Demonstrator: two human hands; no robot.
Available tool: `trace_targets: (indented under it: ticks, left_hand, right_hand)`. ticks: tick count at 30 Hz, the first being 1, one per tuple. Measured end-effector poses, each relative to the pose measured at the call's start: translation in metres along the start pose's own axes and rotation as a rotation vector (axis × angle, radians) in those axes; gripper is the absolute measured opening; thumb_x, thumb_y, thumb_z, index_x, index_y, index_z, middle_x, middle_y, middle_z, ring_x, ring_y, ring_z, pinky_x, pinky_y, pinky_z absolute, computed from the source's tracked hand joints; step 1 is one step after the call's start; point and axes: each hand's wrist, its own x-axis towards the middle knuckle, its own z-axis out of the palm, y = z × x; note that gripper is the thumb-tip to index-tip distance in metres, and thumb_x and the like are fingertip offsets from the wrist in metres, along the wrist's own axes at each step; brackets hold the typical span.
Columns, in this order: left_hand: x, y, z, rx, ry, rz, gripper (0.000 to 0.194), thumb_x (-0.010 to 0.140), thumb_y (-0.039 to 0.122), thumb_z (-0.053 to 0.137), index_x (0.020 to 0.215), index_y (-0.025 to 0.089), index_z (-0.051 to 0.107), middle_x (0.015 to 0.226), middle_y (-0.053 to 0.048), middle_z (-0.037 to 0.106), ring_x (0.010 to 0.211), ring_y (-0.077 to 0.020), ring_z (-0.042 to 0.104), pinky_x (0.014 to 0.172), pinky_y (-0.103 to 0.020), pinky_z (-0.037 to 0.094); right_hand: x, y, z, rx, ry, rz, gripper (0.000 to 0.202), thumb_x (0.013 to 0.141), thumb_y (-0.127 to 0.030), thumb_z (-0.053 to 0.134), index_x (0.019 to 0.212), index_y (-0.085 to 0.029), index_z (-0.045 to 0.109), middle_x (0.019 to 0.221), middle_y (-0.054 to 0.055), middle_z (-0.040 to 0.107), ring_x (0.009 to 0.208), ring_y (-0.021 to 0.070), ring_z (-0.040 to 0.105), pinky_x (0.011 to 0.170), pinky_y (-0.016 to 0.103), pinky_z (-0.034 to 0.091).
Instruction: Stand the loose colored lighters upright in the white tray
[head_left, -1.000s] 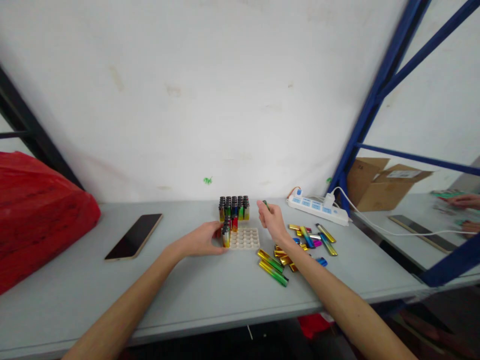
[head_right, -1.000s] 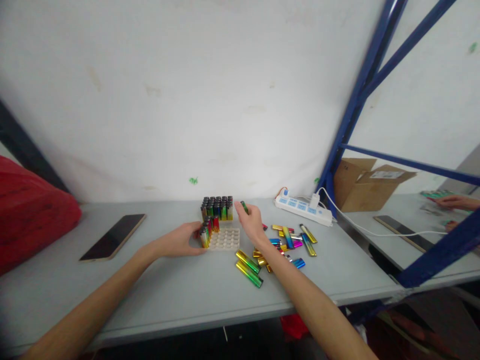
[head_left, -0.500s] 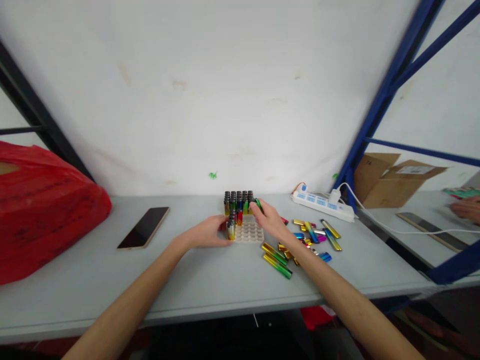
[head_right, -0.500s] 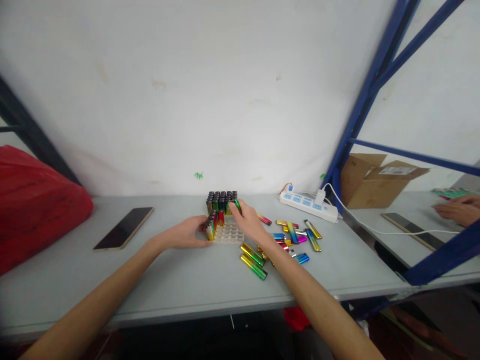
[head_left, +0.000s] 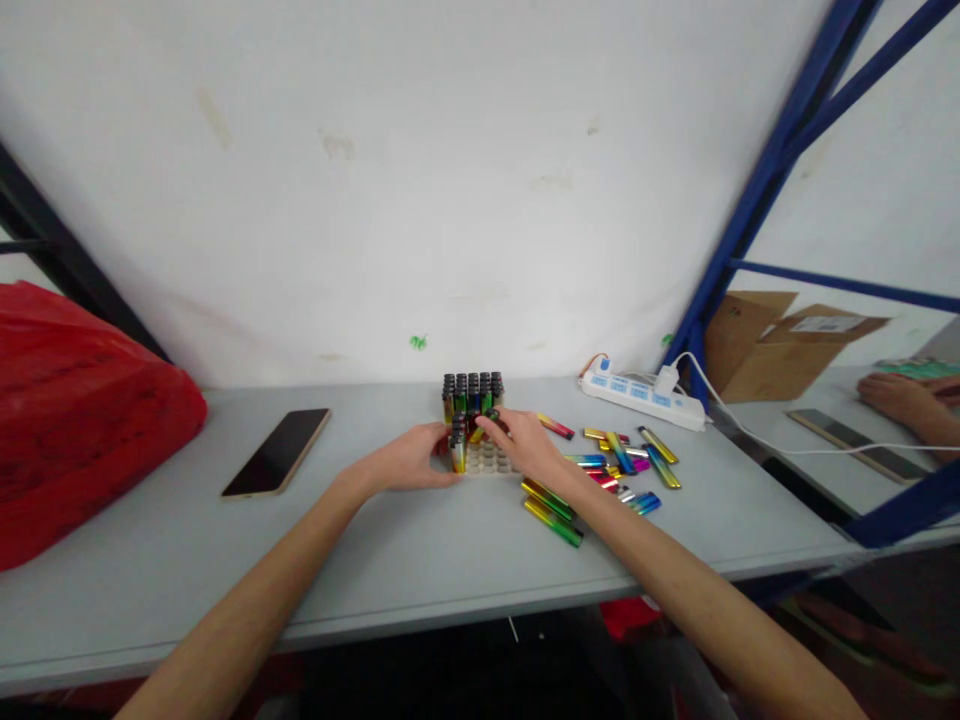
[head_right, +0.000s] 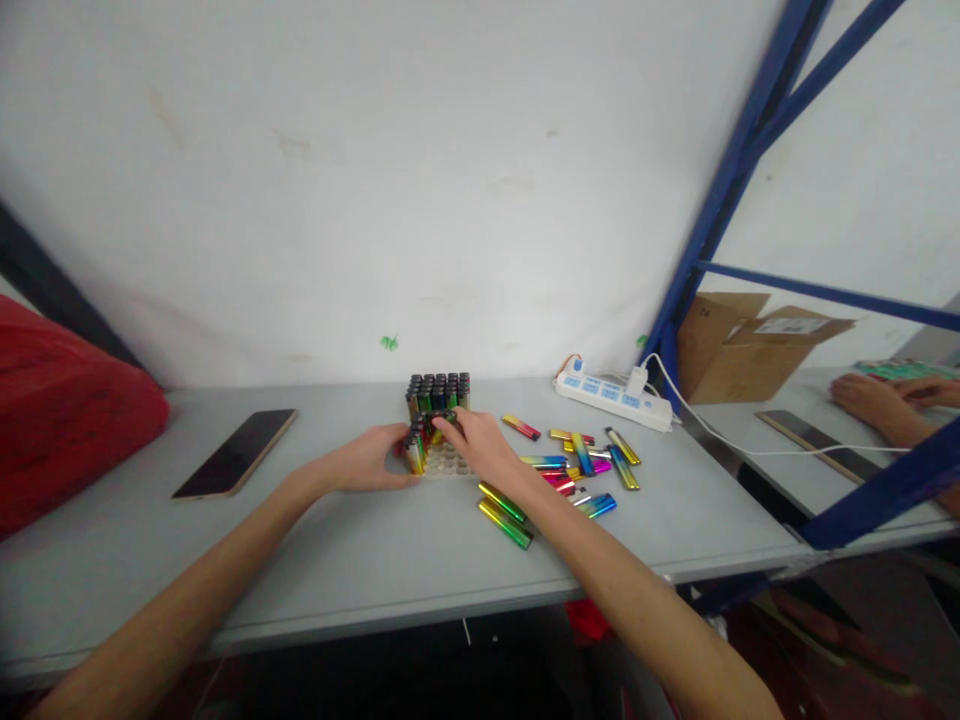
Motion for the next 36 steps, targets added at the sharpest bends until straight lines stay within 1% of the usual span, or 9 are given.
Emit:
trace_targets:
  ticks: [4, 8, 11, 16, 20, 25, 29, 33, 36]
  left_hand:
    - [0.0, 0.001, 0.0, 0.027, -0.007, -0.02, 0.035, 0.071, 0.04, 0.068, 0.095, 0.016, 0.06, 0.087, -0.005, 0.065, 0.076, -0.0214, 0.06, 0.072, -0.03, 0.047]
    - [0.0, 0.0, -0.001, 0.024, -0.013, -0.04, 0.038, 0.072, 0.043, 0.069, 0.096, 0.016, 0.06, 0.089, -0.005, 0.066, 0.077, -0.0217, 0.06, 0.072, -0.031, 0.047]
    - [0.0, -0.001, 0.0, 0.005, -0.008, -0.041, 0.039, 0.072, 0.044, 0.068, 0.098, 0.017, 0.06, 0.091, -0.005, 0.067, 0.078, -0.0218, 0.061, 0.072, -0.031, 0.047]
    - [0.0, -0.001, 0.0, -0.002, -0.008, -0.036, 0.038, 0.072, 0.042, 0.068, 0.1, 0.017, 0.061, 0.092, -0.005, 0.068, 0.079, -0.022, 0.062, 0.073, -0.03, 0.048]
    - [0.001, 0.0, -0.001, -0.008, -0.016, -0.034, 0.037, 0.073, 0.043, 0.067, 0.098, 0.017, 0.061, 0.09, -0.005, 0.067, 0.079, -0.022, 0.062, 0.073, -0.031, 0.048]
    - [0.001, 0.0, -0.002, -0.01, -0.031, -0.048, 0.042, 0.073, 0.049, 0.067, 0.099, 0.016, 0.062, 0.092, -0.006, 0.067, 0.08, -0.0221, 0.062, 0.073, -0.031, 0.048]
    - [0.0, 0.0, -0.002, -0.013, -0.028, -0.05, 0.042, 0.073, 0.049, 0.067, 0.099, 0.016, 0.062, 0.092, -0.006, 0.067, 0.08, -0.0223, 0.062, 0.073, -0.031, 0.048]
    - [0.0, 0.0, -0.002, -0.016, -0.026, -0.052, 0.042, 0.073, 0.048, 0.067, 0.1, 0.016, 0.062, 0.094, -0.006, 0.068, 0.082, -0.0228, 0.062, 0.074, -0.031, 0.049]
    - [0.0, -0.001, -0.001, -0.014, -0.017, -0.059, 0.042, 0.073, 0.05, 0.067, 0.098, 0.017, 0.062, 0.092, -0.006, 0.067, 0.081, -0.0224, 0.062, 0.073, -0.031, 0.048]
  right_hand:
    - [0.002, 0.004, 0.008, -0.113, -0.091, -0.08, 0.03, 0.104, -0.04, 0.044, 0.095, -0.015, 0.059, 0.088, 0.007, 0.069, 0.081, 0.0179, 0.064, 0.072, 0.026, 0.042]
    - [0.001, 0.001, 0.012, -0.335, -0.073, -0.109, 0.037, 0.103, -0.045, 0.04, 0.103, -0.014, 0.059, 0.099, 0.012, 0.067, 0.096, 0.0233, 0.063, 0.083, 0.032, 0.045]
    - [-0.002, -0.004, 0.012, -0.424, -0.103, -0.114, 0.042, 0.102, -0.05, 0.038, 0.106, -0.014, 0.06, 0.102, 0.013, 0.065, 0.097, 0.0248, 0.063, 0.084, 0.036, 0.047]
    - [-0.003, 0.0, 0.0, -0.386, -0.096, -0.131, 0.04, 0.103, -0.049, 0.037, 0.103, -0.017, 0.06, 0.099, 0.01, 0.065, 0.095, 0.0224, 0.062, 0.085, 0.034, 0.045]
    - [-0.003, 0.025, -0.023, -0.405, -0.073, -0.023, 0.036, 0.104, -0.043, 0.039, 0.106, -0.016, 0.063, 0.102, 0.012, 0.066, 0.101, 0.0228, 0.061, 0.089, 0.034, 0.043]
    - [-0.013, 0.074, -0.049, -0.486, -0.15, 0.329, 0.034, 0.095, -0.038, 0.057, 0.119, -0.014, 0.063, 0.113, 0.016, 0.066, 0.104, 0.0276, 0.062, 0.086, 0.036, 0.044]
    - [-0.018, 0.096, -0.058, -0.418, -0.288, 0.338, 0.019, 0.09, -0.033, 0.064, 0.101, -0.017, 0.07, 0.103, 0.011, 0.069, 0.094, 0.0225, 0.063, 0.08, 0.03, 0.043]
    - [-0.013, 0.1, -0.056, -0.276, -0.136, 0.219, 0.016, 0.092, -0.028, 0.061, 0.097, -0.015, 0.068, 0.098, 0.011, 0.068, 0.09, 0.019, 0.061, 0.081, 0.029, 0.044]
    - [-0.006, 0.096, -0.05, 0.017, 0.059, 0.163, 0.017, 0.088, -0.03, 0.066, 0.096, -0.016, 0.067, 0.096, 0.009, 0.068, 0.088, 0.0186, 0.061, 0.081, 0.031, 0.046]
